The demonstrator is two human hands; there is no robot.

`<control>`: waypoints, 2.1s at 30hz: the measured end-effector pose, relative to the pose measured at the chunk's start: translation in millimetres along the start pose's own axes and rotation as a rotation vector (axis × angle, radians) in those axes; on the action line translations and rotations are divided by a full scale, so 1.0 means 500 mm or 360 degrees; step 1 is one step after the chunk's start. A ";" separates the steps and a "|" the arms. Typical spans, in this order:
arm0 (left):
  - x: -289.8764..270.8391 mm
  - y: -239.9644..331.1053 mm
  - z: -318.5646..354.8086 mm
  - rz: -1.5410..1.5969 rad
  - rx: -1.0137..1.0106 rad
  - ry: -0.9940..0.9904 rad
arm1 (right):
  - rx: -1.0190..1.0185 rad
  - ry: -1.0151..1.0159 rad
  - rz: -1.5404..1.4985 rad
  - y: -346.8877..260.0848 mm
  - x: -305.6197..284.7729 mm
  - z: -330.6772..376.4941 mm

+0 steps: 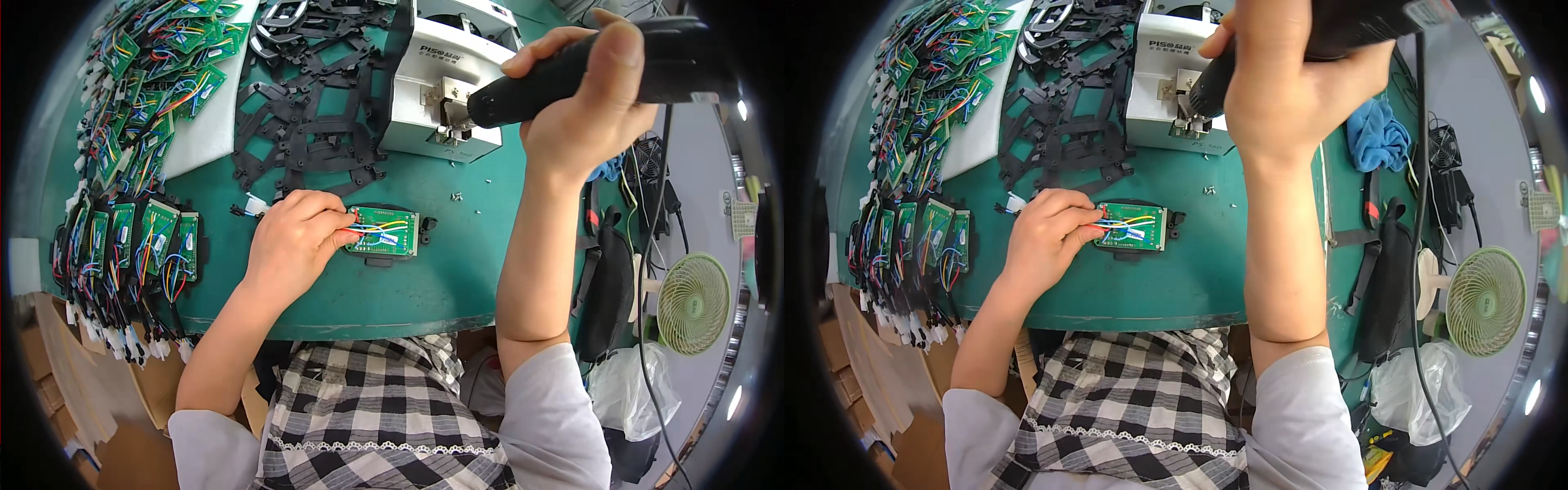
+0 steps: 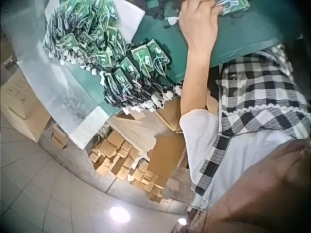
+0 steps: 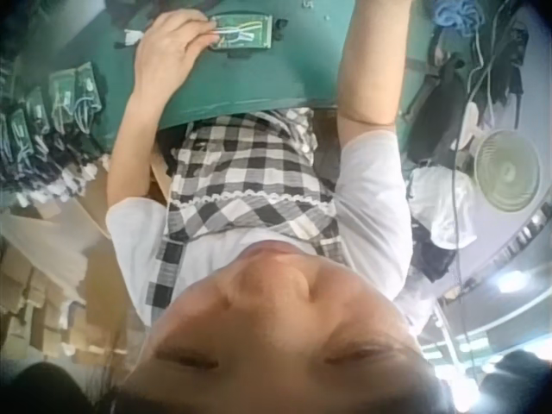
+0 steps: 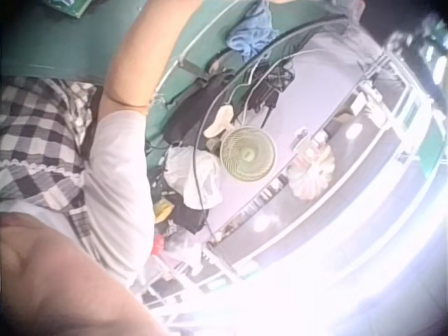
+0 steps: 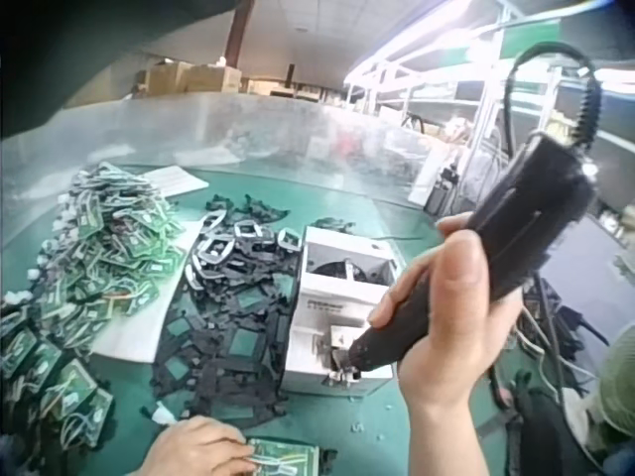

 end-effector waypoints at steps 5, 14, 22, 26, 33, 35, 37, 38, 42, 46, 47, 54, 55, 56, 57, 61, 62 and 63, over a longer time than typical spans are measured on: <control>0.003 0.001 0.000 -0.0007 0.0006 0.0036 | -0.0017 -0.0066 0.0038 0.015 -0.001 0.015; 0.011 -0.008 0.005 -0.0033 -0.0012 0.0121 | 0.0646 -0.0443 -0.0274 -0.040 0.024 0.147; 0.013 -0.012 0.004 -0.0128 0.0044 0.0179 | 0.0543 -0.0547 -0.0223 -0.034 0.079 0.200; 0.017 -0.018 0.008 -0.0092 0.0056 0.0212 | 0.0478 -0.0579 -0.0202 -0.030 0.089 0.212; 0.009 -0.004 0.009 -0.0195 -0.0085 0.0190 | 0.0538 -0.0701 -0.0322 -0.034 0.102 0.226; 0.014 -0.007 0.008 -0.0099 -0.0067 0.0205 | 0.0543 -0.0711 -0.0311 -0.038 0.105 0.226; 0.023 -0.012 0.007 -0.0124 -0.0064 0.0175 | 0.0547 -0.0703 -0.0288 -0.041 0.107 0.226; 0.021 -0.012 0.005 -0.0160 -0.0016 0.0205 | 0.0547 -0.0692 -0.0270 -0.043 0.106 0.223; 0.019 -0.014 0.015 -0.0172 0.0055 0.0194 | 0.0557 -0.0661 -0.0244 -0.049 0.098 0.219; -0.017 0.046 0.019 -0.0173 0.0086 0.0172 | 0.1011 -0.0077 -0.0950 -0.038 -0.018 0.143; 0.009 0.033 0.021 -0.0189 0.0106 0.0125 | 0.1011 -0.0094 -0.0943 -0.037 -0.026 0.134; -0.107 0.046 0.038 -0.0712 0.0360 0.0536 | 0.1173 -0.0230 -0.1333 -0.004 -0.079 0.137; -0.169 0.041 0.049 -0.0879 0.0141 0.0547 | 0.1182 -0.0196 -0.1273 0.007 -0.095 0.135; -0.230 0.033 0.066 -0.0497 -0.0380 0.0790 | 0.1183 -0.0155 -0.1203 0.017 -0.114 0.136; -0.300 0.009 0.081 -0.0459 -0.0587 0.1069 | 0.1182 -0.0080 -0.1096 0.030 -0.126 0.138; -0.534 -0.198 0.263 -0.1135 -0.1336 0.0886 | 0.1267 0.0077 -0.1012 0.056 -0.115 0.138; -0.566 -0.273 0.318 -0.0850 -0.1573 0.0655 | 0.1301 0.0140 -0.0982 0.057 -0.108 0.141; -0.559 -0.285 0.312 -0.0470 -0.1633 0.0539 | 0.1302 0.0128 -0.1001 0.063 -0.105 0.144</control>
Point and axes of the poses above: each hand's wrist, its own z-axis away from the middle knuckle, its own x-axis out of the palm, y = z × x, the point moved 2 cm from there along -z, towards the middle knuckle, and after that the axes turned 2 degrees about x, right-handed, at the moved point
